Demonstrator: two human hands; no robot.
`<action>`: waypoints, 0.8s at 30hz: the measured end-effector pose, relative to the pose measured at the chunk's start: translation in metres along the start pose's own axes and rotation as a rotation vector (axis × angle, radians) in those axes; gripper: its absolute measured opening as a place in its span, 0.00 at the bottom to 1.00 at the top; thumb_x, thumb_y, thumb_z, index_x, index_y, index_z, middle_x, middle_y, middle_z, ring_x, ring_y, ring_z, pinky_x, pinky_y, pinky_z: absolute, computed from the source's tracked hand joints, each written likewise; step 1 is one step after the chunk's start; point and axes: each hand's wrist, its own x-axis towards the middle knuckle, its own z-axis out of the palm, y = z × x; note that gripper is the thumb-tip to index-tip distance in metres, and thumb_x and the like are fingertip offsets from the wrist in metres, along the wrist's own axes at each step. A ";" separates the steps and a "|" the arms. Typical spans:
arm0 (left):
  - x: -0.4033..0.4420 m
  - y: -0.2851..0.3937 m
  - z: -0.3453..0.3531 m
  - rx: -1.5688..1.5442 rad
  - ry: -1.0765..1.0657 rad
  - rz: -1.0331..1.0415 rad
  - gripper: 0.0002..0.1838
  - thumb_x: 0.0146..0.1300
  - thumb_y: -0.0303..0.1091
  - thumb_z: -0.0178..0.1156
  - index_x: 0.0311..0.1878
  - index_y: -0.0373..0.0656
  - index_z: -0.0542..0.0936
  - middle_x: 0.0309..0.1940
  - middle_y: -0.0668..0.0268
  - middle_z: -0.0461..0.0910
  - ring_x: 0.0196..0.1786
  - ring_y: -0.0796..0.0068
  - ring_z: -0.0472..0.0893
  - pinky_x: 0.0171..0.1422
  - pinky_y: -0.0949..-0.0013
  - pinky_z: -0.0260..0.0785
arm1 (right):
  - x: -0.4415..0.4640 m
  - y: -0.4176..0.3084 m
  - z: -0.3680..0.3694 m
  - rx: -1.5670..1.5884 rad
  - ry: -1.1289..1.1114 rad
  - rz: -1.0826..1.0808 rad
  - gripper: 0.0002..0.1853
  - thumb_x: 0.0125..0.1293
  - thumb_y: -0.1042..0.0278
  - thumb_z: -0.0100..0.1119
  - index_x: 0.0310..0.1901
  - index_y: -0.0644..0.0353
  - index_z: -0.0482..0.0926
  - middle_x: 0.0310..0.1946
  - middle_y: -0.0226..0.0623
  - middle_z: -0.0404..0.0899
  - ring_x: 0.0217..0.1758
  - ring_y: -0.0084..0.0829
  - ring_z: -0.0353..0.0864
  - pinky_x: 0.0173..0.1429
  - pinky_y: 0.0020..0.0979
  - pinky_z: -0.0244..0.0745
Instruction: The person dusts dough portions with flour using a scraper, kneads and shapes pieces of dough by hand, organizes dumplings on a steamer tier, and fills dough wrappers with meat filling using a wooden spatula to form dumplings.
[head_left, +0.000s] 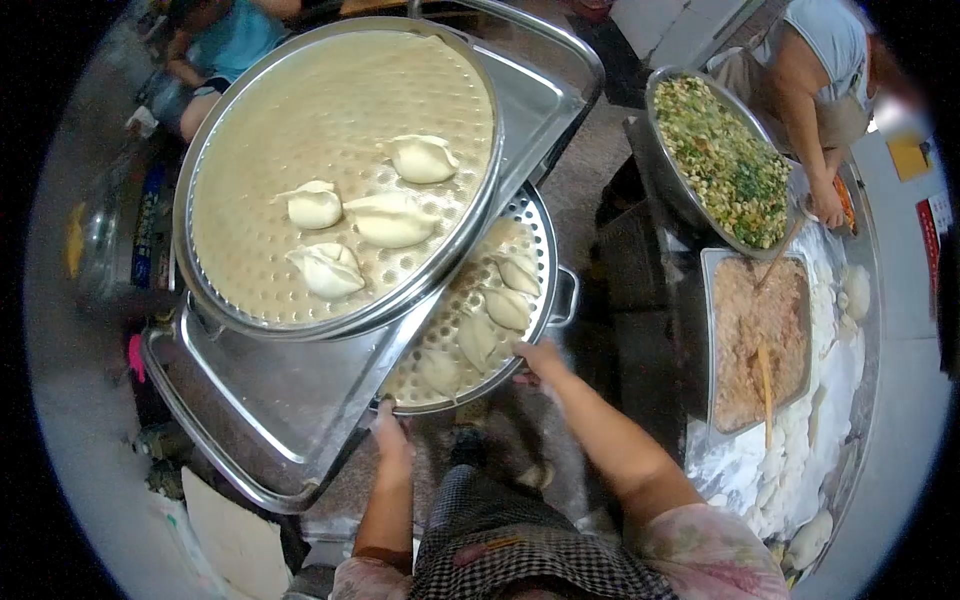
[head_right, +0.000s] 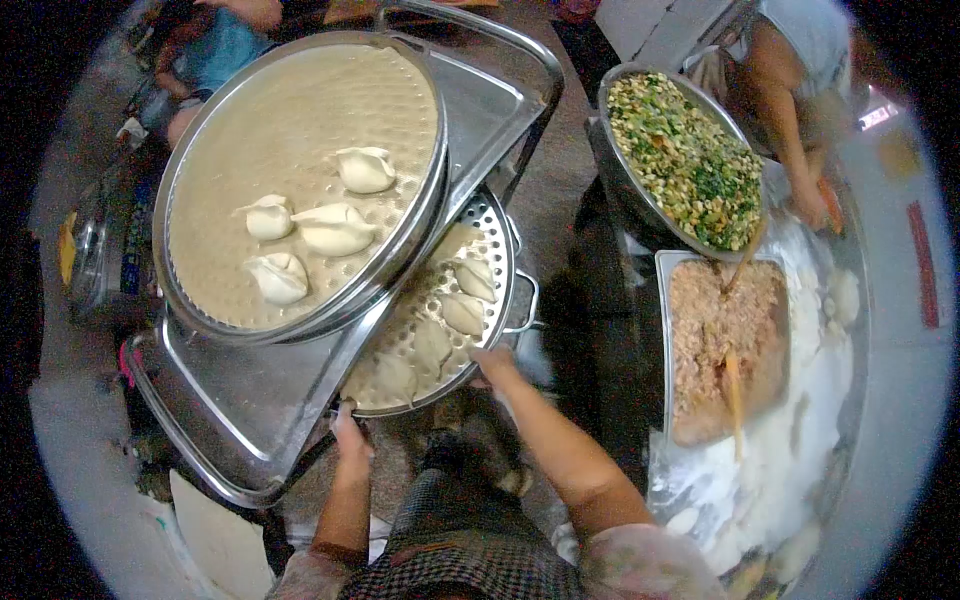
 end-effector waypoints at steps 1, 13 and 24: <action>-0.003 0.004 0.002 0.020 0.000 -0.017 0.11 0.57 0.34 0.56 0.41 0.41 0.75 0.29 0.68 0.77 0.27 0.77 0.76 0.24 0.77 0.66 | 0.000 0.000 0.001 0.020 0.022 0.009 0.16 0.57 0.65 0.60 0.46 0.58 0.74 0.33 0.35 0.78 0.30 0.28 0.78 0.27 0.31 0.80; 0.026 -0.027 -0.021 -0.012 -0.078 0.065 0.23 0.54 0.31 0.56 0.54 0.39 0.68 0.41 0.62 0.74 0.41 0.71 0.74 0.43 0.68 0.67 | -0.012 -0.007 -0.014 -0.117 -0.016 -0.064 0.16 0.63 0.59 0.57 0.43 0.64 0.75 0.30 0.36 0.77 0.26 0.26 0.77 0.24 0.26 0.74; 0.012 -0.013 -0.015 -0.039 -0.087 -0.035 0.22 0.53 0.28 0.57 0.53 0.38 0.67 0.41 0.60 0.75 0.36 0.70 0.77 0.32 0.71 0.70 | -0.024 -0.063 -0.060 -0.465 0.307 -0.653 0.12 0.63 0.62 0.54 0.31 0.64 0.77 0.25 0.34 0.78 0.23 0.22 0.75 0.27 0.24 0.71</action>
